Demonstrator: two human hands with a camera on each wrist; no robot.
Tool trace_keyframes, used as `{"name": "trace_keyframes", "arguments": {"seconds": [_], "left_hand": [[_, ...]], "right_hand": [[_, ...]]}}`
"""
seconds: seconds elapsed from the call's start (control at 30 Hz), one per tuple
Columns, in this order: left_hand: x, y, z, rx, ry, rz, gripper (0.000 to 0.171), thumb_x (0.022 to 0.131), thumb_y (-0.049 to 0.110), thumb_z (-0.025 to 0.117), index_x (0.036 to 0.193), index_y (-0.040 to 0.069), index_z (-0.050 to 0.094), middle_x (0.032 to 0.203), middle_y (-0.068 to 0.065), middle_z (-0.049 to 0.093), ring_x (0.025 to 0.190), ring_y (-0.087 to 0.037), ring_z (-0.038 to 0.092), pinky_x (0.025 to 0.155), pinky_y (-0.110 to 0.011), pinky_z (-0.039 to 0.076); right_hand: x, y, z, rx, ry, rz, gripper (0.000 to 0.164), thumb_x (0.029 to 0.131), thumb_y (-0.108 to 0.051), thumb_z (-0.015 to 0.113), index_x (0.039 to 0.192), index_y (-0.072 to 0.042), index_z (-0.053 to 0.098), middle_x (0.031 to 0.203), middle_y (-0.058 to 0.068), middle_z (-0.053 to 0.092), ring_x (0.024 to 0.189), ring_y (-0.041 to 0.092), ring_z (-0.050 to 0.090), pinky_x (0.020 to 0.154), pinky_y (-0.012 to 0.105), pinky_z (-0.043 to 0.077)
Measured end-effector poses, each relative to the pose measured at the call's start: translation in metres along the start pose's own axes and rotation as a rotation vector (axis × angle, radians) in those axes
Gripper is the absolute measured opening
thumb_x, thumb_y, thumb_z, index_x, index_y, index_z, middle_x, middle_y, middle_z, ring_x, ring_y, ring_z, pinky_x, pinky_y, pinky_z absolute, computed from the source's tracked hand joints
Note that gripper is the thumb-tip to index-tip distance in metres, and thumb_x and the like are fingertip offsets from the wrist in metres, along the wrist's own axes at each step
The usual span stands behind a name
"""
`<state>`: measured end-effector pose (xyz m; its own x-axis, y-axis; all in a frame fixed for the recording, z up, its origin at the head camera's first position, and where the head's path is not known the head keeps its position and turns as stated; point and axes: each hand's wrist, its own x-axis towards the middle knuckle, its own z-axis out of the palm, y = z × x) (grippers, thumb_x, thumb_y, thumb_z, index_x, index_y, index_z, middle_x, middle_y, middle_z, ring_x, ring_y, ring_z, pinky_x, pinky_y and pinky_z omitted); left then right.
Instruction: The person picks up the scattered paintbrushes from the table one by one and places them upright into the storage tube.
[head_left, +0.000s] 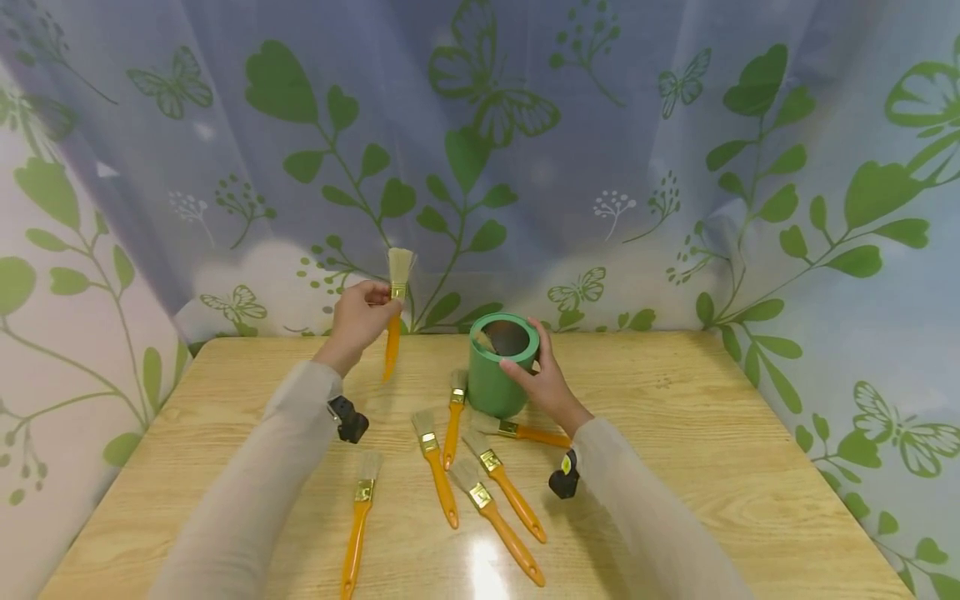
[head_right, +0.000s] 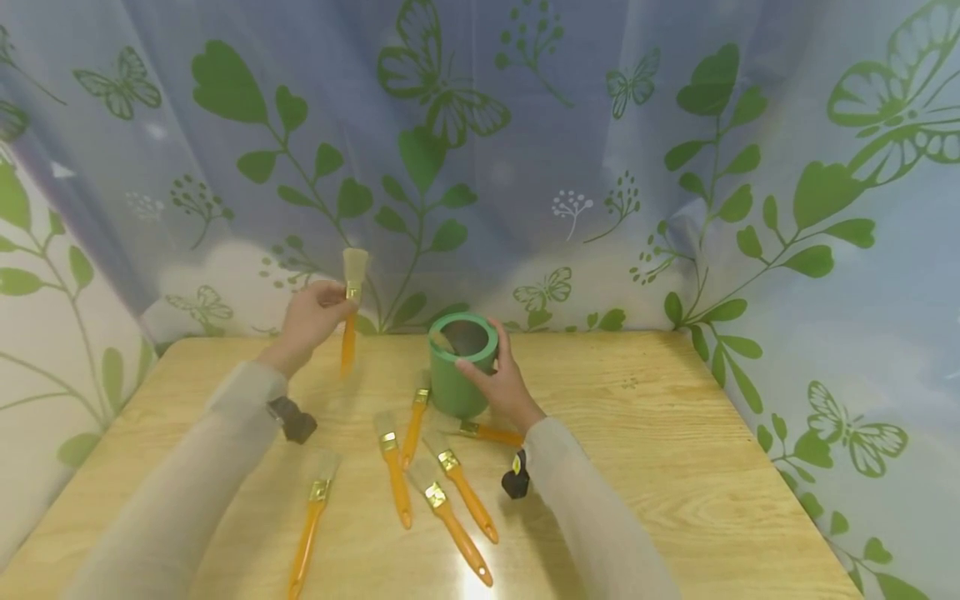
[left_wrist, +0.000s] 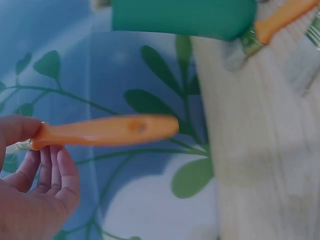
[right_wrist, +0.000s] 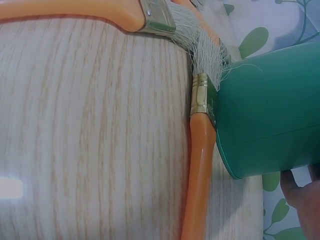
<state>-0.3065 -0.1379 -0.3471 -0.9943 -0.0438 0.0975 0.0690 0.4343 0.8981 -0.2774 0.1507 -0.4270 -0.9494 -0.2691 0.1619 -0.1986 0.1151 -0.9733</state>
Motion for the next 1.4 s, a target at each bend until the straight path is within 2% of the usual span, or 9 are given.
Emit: {"name": "trace_keyframes", "arguments": {"seconds": [0.23, 0.37, 0.6, 0.73, 0.87, 1.03, 1.4], "left_hand": [[-0.002, 0.023, 0.000, -0.098, 0.006, 0.055, 0.039, 0.093, 0.019, 0.064, 0.123, -0.003, 0.054, 0.116, -0.018, 0.057, 0.105, -0.030, 0.060, 0.090, -0.040, 0.052], [-0.006, 0.037, 0.005, -0.155, 0.034, 0.062, 0.038, 0.092, 0.019, 0.065, 0.121, -0.003, 0.055, 0.117, -0.018, 0.057, 0.108, -0.029, 0.060, 0.090, -0.038, 0.053], [-0.012, 0.058, 0.021, -0.231, 0.075, 0.101, 0.035, 0.091, 0.016, 0.067, 0.115, -0.005, 0.055, 0.114, -0.019, 0.057, 0.107, -0.031, 0.059, 0.089, -0.039, 0.052], [-0.013, 0.064, 0.033, -0.232, 0.109, 0.146, 0.028, 0.091, 0.015, 0.066, 0.108, -0.005, 0.059, 0.107, -0.018, 0.061, 0.101, -0.029, 0.060, 0.085, -0.036, 0.053], [-0.011, 0.063, 0.048, -0.252, 0.122, 0.176, 0.025, 0.091, 0.013, 0.065, 0.110, -0.003, 0.062, 0.107, -0.018, 0.063, 0.101, -0.029, 0.061, 0.086, -0.035, 0.053], [-0.006, 0.053, 0.064, -0.251, 0.099, 0.161, 0.027, 0.092, 0.014, 0.064, 0.113, -0.003, 0.062, 0.110, -0.019, 0.063, 0.104, -0.030, 0.061, 0.089, -0.037, 0.053], [-0.007, 0.039, 0.080, -0.199, 0.052, 0.138, 0.024, 0.093, 0.015, 0.063, 0.111, 0.000, 0.063, 0.109, -0.017, 0.064, 0.105, -0.029, 0.062, 0.088, -0.038, 0.053]], "right_hand": [[0.001, 0.001, -0.001, -0.005, 0.005, -0.001, 0.079, 0.095, -0.013, 0.058, 0.153, -0.021, 0.006, 0.153, 0.017, 0.020, 0.138, 0.035, 0.027, 0.106, 0.059, 0.033], [0.001, 0.002, -0.002, 0.001, 0.008, 0.003, 0.079, 0.094, -0.012, 0.058, 0.153, -0.021, 0.006, 0.153, 0.017, 0.021, 0.137, 0.035, 0.027, 0.106, 0.059, 0.033], [0.002, 0.004, -0.002, 0.005, 0.004, 0.015, 0.080, 0.095, -0.014, 0.058, 0.153, -0.022, 0.005, 0.153, 0.016, 0.020, 0.139, 0.034, 0.025, 0.108, 0.058, 0.032], [0.001, 0.006, -0.003, 0.004, 0.000, 0.019, 0.080, 0.095, -0.016, 0.058, 0.153, -0.024, 0.004, 0.154, 0.015, 0.019, 0.140, 0.033, 0.024, 0.108, 0.058, 0.031], [0.000, 0.006, -0.003, 0.006, -0.003, 0.019, 0.080, 0.095, -0.016, 0.058, 0.153, -0.024, 0.004, 0.154, 0.014, 0.018, 0.139, 0.033, 0.025, 0.108, 0.058, 0.031], [0.001, 0.005, -0.003, 0.005, -0.001, 0.021, 0.080, 0.095, -0.016, 0.059, 0.153, -0.024, 0.004, 0.155, 0.014, 0.018, 0.140, 0.033, 0.025, 0.108, 0.058, 0.032], [0.000, 0.002, -0.001, -0.007, -0.005, 0.015, 0.080, 0.095, -0.018, 0.059, 0.153, -0.024, 0.004, 0.153, 0.015, 0.020, 0.138, 0.033, 0.027, 0.108, 0.057, 0.033]]}}
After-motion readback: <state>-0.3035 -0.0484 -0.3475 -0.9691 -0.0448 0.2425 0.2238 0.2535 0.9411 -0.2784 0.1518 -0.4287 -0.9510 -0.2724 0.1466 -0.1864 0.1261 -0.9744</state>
